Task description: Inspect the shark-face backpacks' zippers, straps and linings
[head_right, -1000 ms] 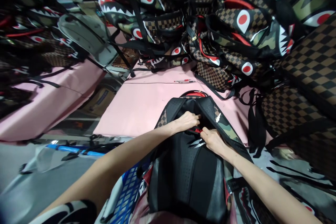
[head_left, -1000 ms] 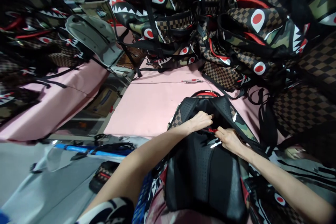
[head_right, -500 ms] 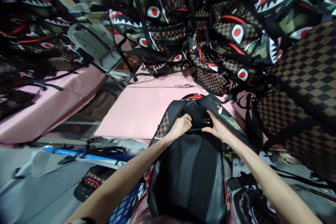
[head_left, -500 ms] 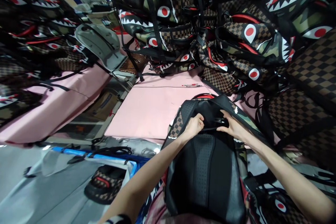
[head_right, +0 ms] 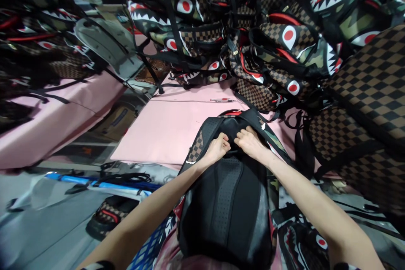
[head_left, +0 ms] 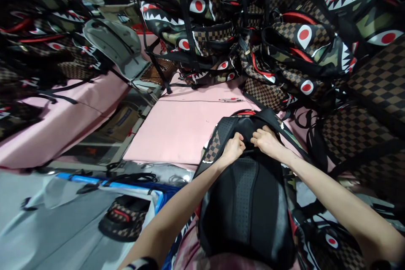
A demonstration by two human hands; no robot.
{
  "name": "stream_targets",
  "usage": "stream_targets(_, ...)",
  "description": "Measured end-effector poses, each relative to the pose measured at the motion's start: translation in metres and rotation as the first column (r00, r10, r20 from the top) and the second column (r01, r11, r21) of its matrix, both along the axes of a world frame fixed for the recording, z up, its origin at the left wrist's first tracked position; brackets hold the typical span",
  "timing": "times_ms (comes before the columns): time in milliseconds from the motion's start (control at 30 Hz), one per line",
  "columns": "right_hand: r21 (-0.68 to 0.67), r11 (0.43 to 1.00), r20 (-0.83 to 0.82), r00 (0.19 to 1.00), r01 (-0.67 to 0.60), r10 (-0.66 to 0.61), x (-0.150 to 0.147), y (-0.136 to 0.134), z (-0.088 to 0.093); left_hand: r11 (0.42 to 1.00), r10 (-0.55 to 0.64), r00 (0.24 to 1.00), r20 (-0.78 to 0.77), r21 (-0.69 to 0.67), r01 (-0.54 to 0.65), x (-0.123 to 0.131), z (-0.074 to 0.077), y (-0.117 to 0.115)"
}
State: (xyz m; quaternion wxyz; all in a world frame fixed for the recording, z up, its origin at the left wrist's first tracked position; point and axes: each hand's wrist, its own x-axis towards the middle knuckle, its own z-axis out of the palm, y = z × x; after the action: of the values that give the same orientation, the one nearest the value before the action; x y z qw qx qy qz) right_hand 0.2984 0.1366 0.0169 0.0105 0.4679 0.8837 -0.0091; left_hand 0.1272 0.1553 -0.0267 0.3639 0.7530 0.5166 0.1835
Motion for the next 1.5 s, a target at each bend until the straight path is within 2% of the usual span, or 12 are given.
stream_targets(133, -0.006, 0.998, 0.012, 0.998, 0.055, -0.055, 0.001, -0.003, 0.002, 0.999, 0.001, 0.999, 0.053, 0.032, -0.003, -0.004, 0.010, -0.007)
stream_targets(200, -0.007, 0.995, 0.010, 0.995, 0.099, -0.099, 0.002, -0.005, 0.003, 0.992, -0.087, 0.992, 0.095, 0.098, 0.078, -0.010, 0.018, -0.013)
stream_targets(267, -0.021, 0.992, 0.002, 0.993, 0.121, -0.121, 0.003, -0.007, 0.003, 0.938, -0.264, 0.961, 0.079, 0.252, 0.237, -0.018, 0.024, -0.017)
stream_targets(333, -0.046, 0.990, -0.010, 0.991, 0.133, -0.134, 0.002, -0.007, 0.003, 0.841, -0.350, 0.936, -0.038, 0.426, 0.332, -0.025, 0.024, -0.016)
stream_targets(400, -0.076, 0.985, -0.024, 0.987, 0.157, -0.159, 0.001, -0.007, 0.004, 0.771, -0.286, 0.940, -0.185, 0.538, 0.341, -0.031, 0.020, -0.012)
stream_targets(500, -0.136, 0.966, -0.053, 0.972, 0.219, -0.228, 0.001, -0.011, 0.004, 0.721, -0.217, 0.931, -0.293, 0.595, 0.355, -0.038, 0.007, -0.013)
stream_targets(567, -0.189, 0.942, -0.079, 0.952, 0.277, -0.296, 0.003, -0.017, 0.005, 0.709, -0.201, 0.942, -0.270, 0.623, 0.330, -0.043, -0.002, -0.025)
stream_targets(733, -0.362, 0.851, -0.093, 0.894, 0.381, -0.439, 0.002, -0.038, 0.013, 0.663, -0.200, 0.959, -0.201, 0.693, 0.283, -0.052, -0.027, -0.074)
stream_targets(867, -0.439, 0.794, -0.043, 0.873, 0.420, -0.486, -0.006, -0.040, 0.016, 0.654, -0.214, 0.964, -0.156, 0.710, 0.260, -0.054, -0.037, -0.090)
stream_targets(1267, -0.517, 0.717, 0.016, 0.843, 0.467, -0.537, -0.031, -0.028, 0.007, 0.670, -0.219, 0.973, -0.080, 0.712, 0.209, -0.051, -0.036, -0.082)
stream_targets(1367, -0.531, 0.702, -0.016, 0.823, 0.474, -0.568, -0.037, -0.030, 0.003, 0.680, -0.210, 0.975, -0.073, 0.706, 0.199, -0.050, -0.035, -0.081)
stream_targets(1500, -0.580, 0.678, -0.137, 0.766, 0.451, -0.628, -0.040, -0.032, -0.006, 0.693, -0.200, 0.978, -0.066, 0.696, 0.189, -0.050, -0.033, -0.080)
